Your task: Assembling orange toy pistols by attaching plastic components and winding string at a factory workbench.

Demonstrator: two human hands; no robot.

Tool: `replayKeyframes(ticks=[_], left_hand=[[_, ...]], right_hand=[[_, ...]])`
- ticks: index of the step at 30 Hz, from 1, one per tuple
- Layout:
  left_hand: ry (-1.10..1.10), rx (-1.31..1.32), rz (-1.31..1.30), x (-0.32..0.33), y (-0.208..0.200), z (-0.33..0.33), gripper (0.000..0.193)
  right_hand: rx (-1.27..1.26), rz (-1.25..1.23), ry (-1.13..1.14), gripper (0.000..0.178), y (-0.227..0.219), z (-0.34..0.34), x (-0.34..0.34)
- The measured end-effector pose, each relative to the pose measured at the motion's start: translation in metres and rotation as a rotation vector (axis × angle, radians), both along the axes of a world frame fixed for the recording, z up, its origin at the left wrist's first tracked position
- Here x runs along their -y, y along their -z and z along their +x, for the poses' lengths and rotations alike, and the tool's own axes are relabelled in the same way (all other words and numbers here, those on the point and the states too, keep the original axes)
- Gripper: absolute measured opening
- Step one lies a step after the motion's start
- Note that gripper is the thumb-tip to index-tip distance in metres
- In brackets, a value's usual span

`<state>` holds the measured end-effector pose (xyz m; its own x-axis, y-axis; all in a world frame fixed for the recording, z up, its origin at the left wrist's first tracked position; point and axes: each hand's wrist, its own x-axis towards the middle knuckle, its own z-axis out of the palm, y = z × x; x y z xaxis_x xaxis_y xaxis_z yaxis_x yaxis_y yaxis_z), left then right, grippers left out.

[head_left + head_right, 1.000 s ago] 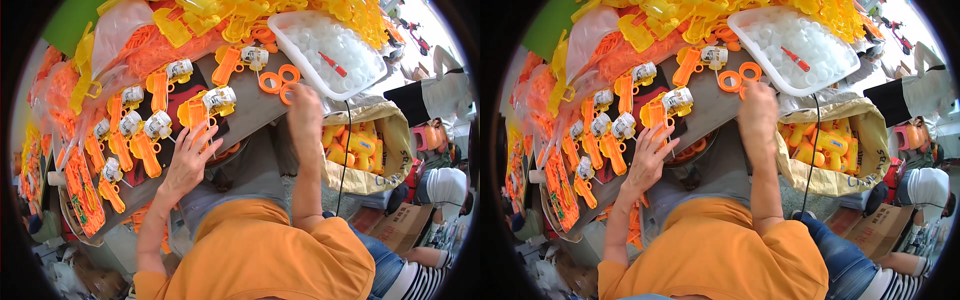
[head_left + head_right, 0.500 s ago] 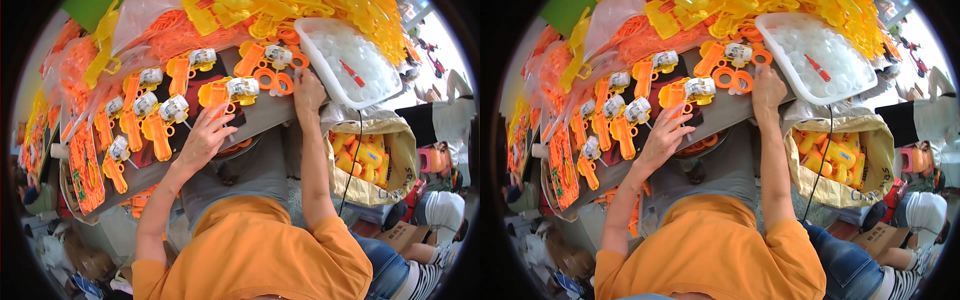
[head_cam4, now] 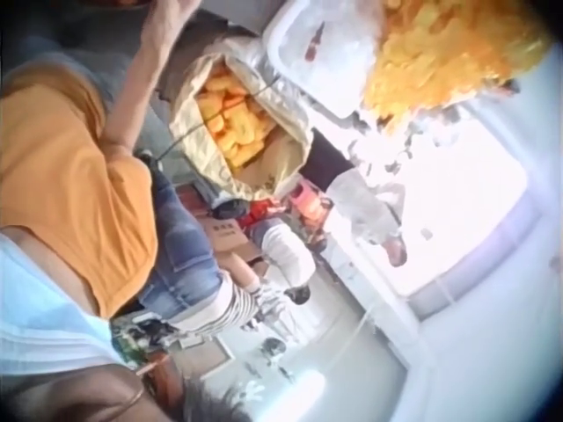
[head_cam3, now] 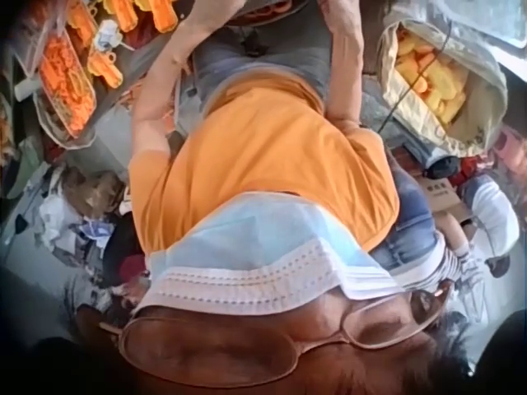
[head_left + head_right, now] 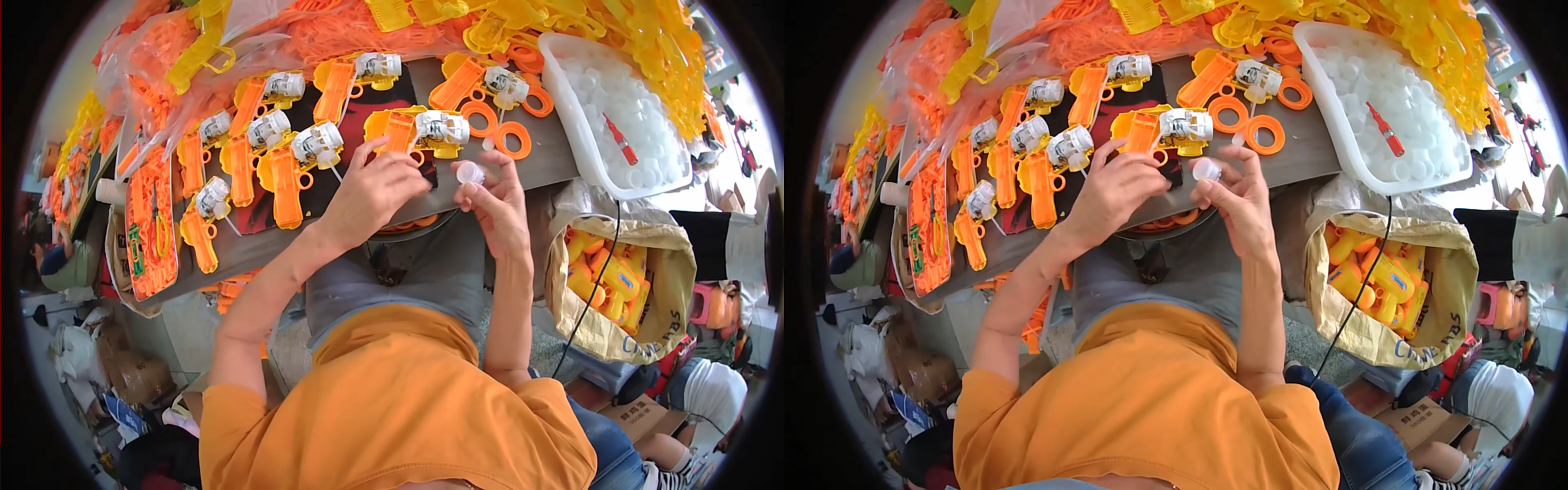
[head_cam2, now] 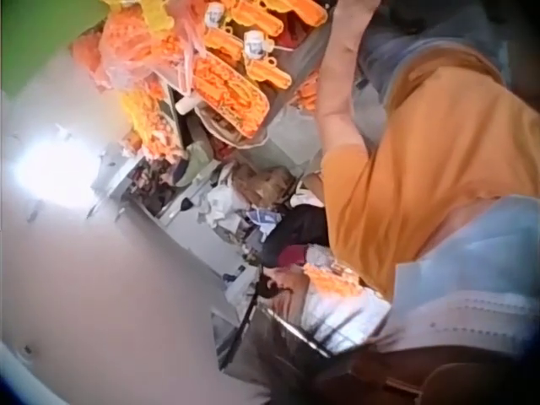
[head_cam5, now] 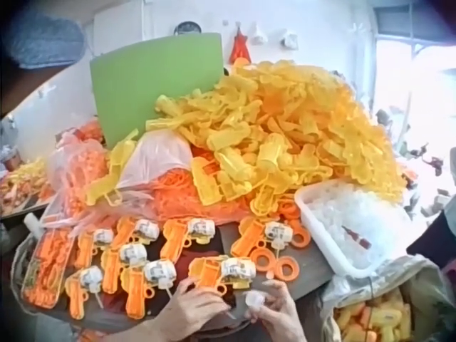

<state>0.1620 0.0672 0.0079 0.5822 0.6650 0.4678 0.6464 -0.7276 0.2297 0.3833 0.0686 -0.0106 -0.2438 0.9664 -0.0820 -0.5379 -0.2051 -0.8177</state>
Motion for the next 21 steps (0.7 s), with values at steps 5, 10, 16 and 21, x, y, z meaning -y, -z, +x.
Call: replayKeyframes(ticks=[5, 10, 16, 21], left_hand=[[-0.094, 0.435, -0.163, -0.013, -0.011, 0.026, 0.009], [-0.105, 0.43, -0.107, -0.017, -0.011, 0.03, 0.009], [-0.112, 0.418, -0.088, -0.018, -0.012, 0.032, 0.01], [-0.109, 0.412, -0.107, -0.018, -0.012, 0.034, 0.01]], right_hand=[[-0.359, -0.114, -0.081, 0.041, 0.007, -0.011, -0.003], [-0.408, -0.119, -0.091, 0.042, 0.01, -0.01, -0.005], [-0.389, -0.105, -0.075, 0.04, 0.016, -0.004, -0.005], [-0.359, -0.111, -0.079, 0.039, 0.017, -0.006, -0.005]])
